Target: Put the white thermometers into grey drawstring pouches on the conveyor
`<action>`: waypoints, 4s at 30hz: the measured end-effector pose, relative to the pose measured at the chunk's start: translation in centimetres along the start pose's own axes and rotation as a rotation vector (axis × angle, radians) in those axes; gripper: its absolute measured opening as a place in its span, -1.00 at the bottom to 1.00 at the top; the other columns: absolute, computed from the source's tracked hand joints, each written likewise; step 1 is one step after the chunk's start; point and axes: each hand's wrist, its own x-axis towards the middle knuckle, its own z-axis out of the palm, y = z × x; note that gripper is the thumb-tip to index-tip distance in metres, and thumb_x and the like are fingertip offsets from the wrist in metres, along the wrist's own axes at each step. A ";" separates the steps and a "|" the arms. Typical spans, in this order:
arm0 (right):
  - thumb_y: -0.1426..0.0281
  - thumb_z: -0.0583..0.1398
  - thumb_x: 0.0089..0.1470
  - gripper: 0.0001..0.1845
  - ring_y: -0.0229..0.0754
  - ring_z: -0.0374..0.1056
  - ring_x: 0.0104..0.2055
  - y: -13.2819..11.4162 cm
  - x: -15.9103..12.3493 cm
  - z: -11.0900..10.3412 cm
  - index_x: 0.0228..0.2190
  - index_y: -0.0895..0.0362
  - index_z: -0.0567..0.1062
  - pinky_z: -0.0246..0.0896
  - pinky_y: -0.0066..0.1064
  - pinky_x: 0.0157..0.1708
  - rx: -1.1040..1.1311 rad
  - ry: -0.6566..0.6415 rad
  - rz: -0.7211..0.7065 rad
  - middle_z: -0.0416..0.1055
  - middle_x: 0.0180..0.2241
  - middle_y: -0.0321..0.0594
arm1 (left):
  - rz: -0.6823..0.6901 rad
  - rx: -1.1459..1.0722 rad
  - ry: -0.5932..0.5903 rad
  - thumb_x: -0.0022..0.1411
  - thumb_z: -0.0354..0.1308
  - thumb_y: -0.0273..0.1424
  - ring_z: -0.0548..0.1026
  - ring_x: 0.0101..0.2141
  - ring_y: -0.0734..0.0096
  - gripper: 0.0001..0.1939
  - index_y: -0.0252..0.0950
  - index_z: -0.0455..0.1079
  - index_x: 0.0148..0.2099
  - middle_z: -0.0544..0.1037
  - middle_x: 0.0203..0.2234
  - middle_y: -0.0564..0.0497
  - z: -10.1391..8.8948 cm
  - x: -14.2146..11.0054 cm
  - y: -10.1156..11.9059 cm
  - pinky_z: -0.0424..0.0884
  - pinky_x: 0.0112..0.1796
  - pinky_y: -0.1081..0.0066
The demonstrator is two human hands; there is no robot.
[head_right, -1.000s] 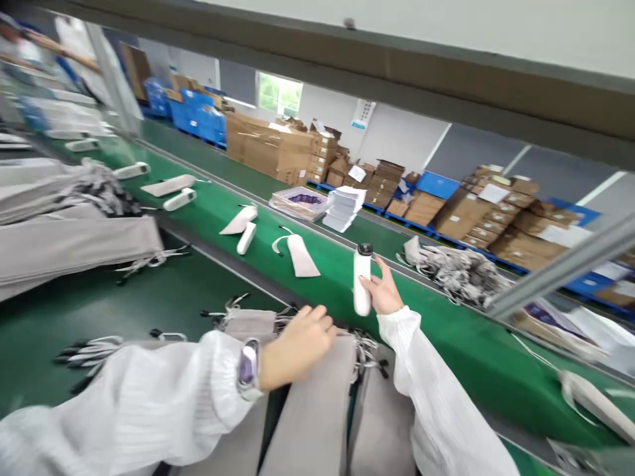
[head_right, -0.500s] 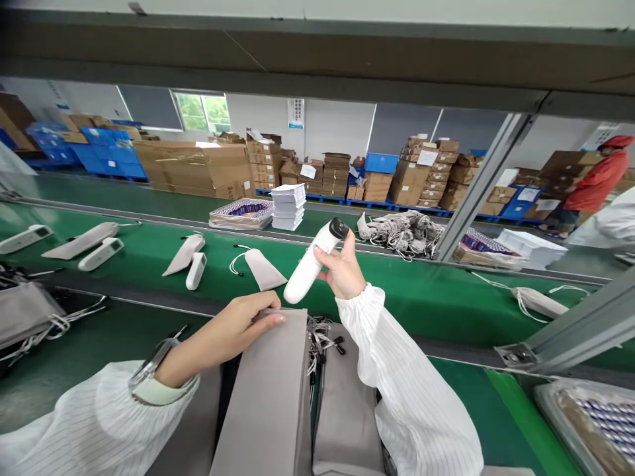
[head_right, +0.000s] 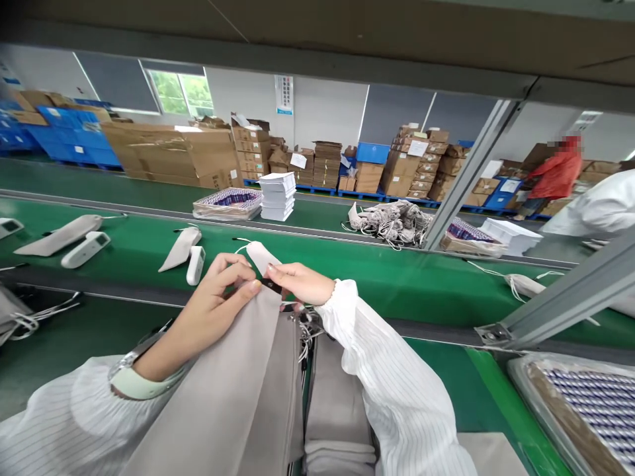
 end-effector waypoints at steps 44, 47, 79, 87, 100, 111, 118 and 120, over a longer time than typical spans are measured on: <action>-0.06 -0.20 -0.33 -0.46 -0.35 -0.19 -0.78 -0.8 -7.5 -1.7 -0.35 0.03 0.06 -0.22 -0.48 -0.75 0.418 0.253 -0.328 -0.14 -0.78 -0.49 | 0.181 0.214 -0.478 0.25 -0.12 -0.28 0.37 -0.23 0.33 -0.74 -0.21 0.35 -0.15 0.47 -0.30 0.01 4.8 -2.1 -1.5 0.17 -0.18 0.34; -0.01 -0.18 -0.33 -0.51 -0.35 -0.14 -0.76 0.8 -7.5 -5.5 -0.37 0.04 0.07 -0.20 -0.49 -0.72 0.281 0.296 -0.236 -0.08 -0.76 -0.46 | 0.164 0.230 -0.576 0.26 -0.16 -0.30 0.40 -0.27 0.36 -0.71 -0.19 0.36 -0.14 0.48 -0.30 0.02 2.7 -1.3 -1.6 0.21 -0.27 0.45; 0.33 0.00 -0.06 -0.79 -0.21 0.30 -0.28 2.0 -1.4 -6.9 -0.40 0.14 0.37 0.15 -0.42 -0.32 -0.710 0.321 0.148 0.39 -0.35 -0.19 | 0.271 0.579 -0.388 0.22 -0.05 -0.42 0.30 -0.33 0.27 -0.83 -0.30 0.29 -0.42 0.44 -0.48 -0.01 2.8 -2.3 -0.2 0.16 -0.38 0.36; 0.44 0.24 -0.23 -0.42 0.14 0.21 -0.05 5.4 8.9 0.8 -0.12 0.21 0.20 0.07 -0.04 -0.13 -0.691 0.494 0.264 0.29 -0.14 0.11 | 0.141 0.280 -0.525 0.18 -0.01 -0.29 0.36 -0.42 0.39 -0.81 -0.29 0.27 -0.41 0.40 -0.51 0.06 0.9 -1.4 -1.1 0.16 -0.46 0.47; 0.37 0.24 -0.15 -0.32 -0.25 0.36 -0.30 0.3 -3.2 -0.7 -0.10 -0.18 -0.05 0.27 -0.23 -0.28 0.420 0.263 -0.174 0.29 -0.37 -0.41 | 0.176 -0.035 -0.389 0.26 -0.17 -0.35 0.27 -0.39 0.49 -0.81 -0.27 0.21 -0.33 0.28 -0.43 0.10 1.2 -0.6 -0.9 0.18 -0.35 0.52; -0.10 -0.19 -0.02 -0.35 -0.40 -0.09 -0.63 1.2 -3.9 0.3 -0.61 0.20 0.30 -0.11 -0.51 -0.63 -0.385 0.034 -0.011 0.00 -0.69 -0.38 | 0.082 0.129 -0.116 0.22 -0.09 -0.27 0.23 -0.49 0.56 -0.79 -0.25 0.28 -0.34 0.18 -0.34 0.06 0.8 -0.7 -0.5 0.20 -0.45 0.53; 0.03 -0.03 0.00 -0.45 -0.38 0.07 -0.64 0.9 -4.9 -2.2 -0.68 0.20 0.41 0.04 -0.48 -0.55 -0.488 0.552 -0.219 0.18 -0.73 -0.33 | -0.108 0.221 -0.301 0.20 -0.13 -0.16 0.25 -0.55 0.49 -0.70 -0.25 0.28 -0.34 0.26 -0.53 0.09 -0.7 -0.9 0.5 0.15 -0.52 0.51; 0.05 0.06 -0.06 -0.50 -0.36 0.11 -0.66 0.9 -5.6 -4.2 -0.66 0.21 0.44 0.08 -0.48 -0.55 -0.450 0.914 -0.259 0.21 -0.75 -0.31 | -0.189 0.129 -0.450 0.19 -0.15 -0.12 0.15 -0.63 0.53 -0.61 -0.28 0.24 -0.49 0.15 -0.67 0.14 -1.9 -1.1 1.4 0.06 -0.60 0.54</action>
